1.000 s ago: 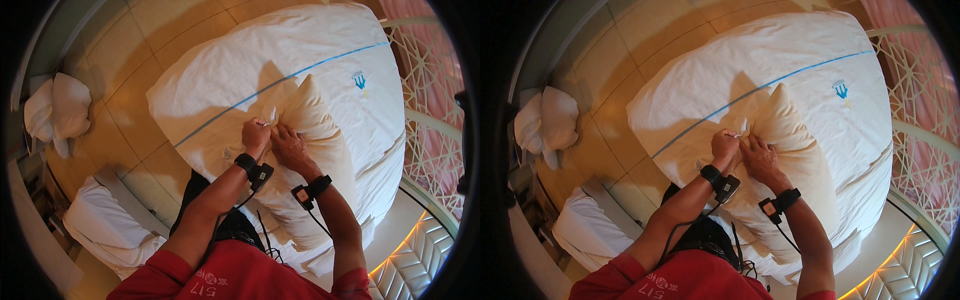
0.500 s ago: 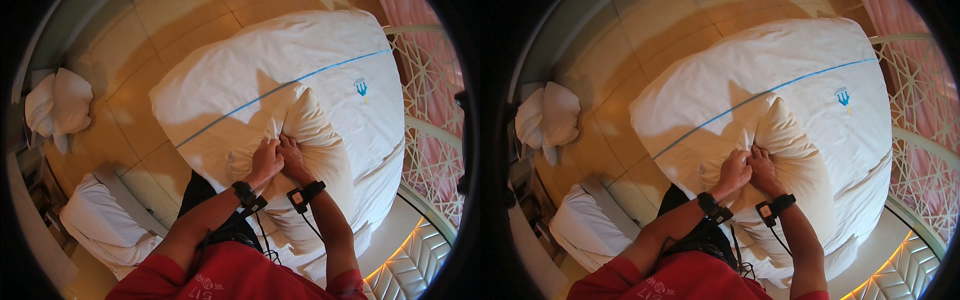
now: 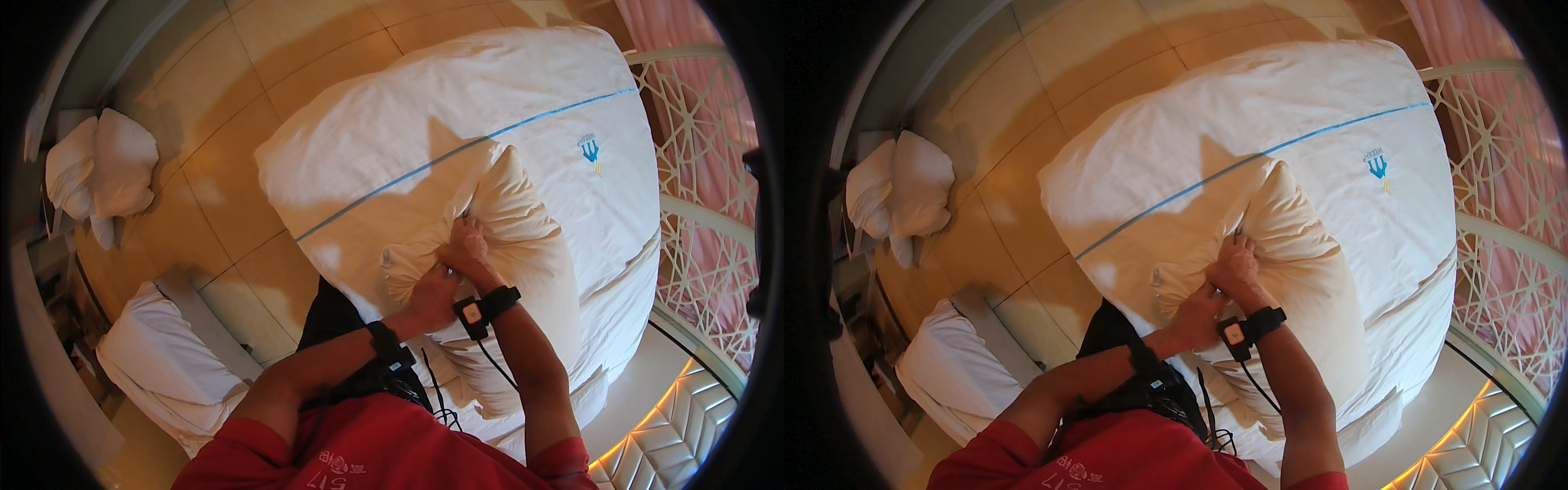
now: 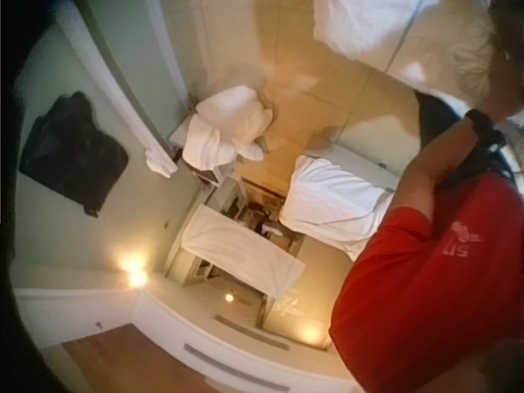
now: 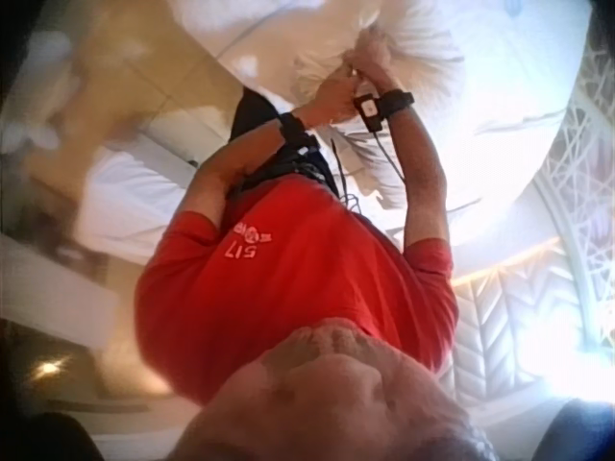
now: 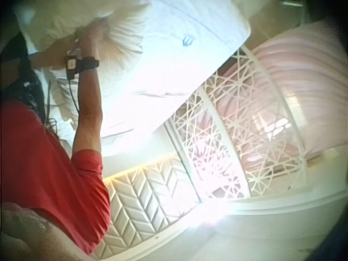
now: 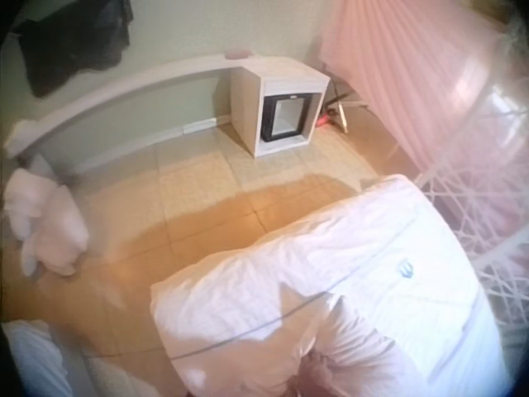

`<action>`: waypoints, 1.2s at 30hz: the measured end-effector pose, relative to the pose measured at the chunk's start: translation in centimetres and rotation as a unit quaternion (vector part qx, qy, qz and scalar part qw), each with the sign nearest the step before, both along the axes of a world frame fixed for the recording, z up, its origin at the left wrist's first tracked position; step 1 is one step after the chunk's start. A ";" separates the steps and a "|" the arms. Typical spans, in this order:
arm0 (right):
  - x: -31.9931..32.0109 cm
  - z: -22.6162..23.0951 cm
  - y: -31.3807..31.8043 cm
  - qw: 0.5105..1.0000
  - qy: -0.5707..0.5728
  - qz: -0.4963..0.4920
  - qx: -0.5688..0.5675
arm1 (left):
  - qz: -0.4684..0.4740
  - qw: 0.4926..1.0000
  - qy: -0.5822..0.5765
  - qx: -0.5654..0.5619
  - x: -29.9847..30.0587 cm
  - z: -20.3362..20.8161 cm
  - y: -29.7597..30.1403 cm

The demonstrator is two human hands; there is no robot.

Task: The person inserts a pillow into a white pillowcase on a bed, aligning corners and smoothing the fabric. The pillow is fully encased and placed on the bed by the end of the clip.

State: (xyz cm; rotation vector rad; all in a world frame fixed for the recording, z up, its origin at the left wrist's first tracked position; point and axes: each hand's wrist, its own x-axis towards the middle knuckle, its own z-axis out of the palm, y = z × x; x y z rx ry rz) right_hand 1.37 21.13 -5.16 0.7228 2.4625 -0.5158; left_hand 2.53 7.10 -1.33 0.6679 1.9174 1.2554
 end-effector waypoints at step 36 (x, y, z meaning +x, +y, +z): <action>4.2 3.4 1.5 0.955 0.275 -0.106 -0.036 | 0.160 0.967 -0.192 0.055 -6.1 -3.0 -7.0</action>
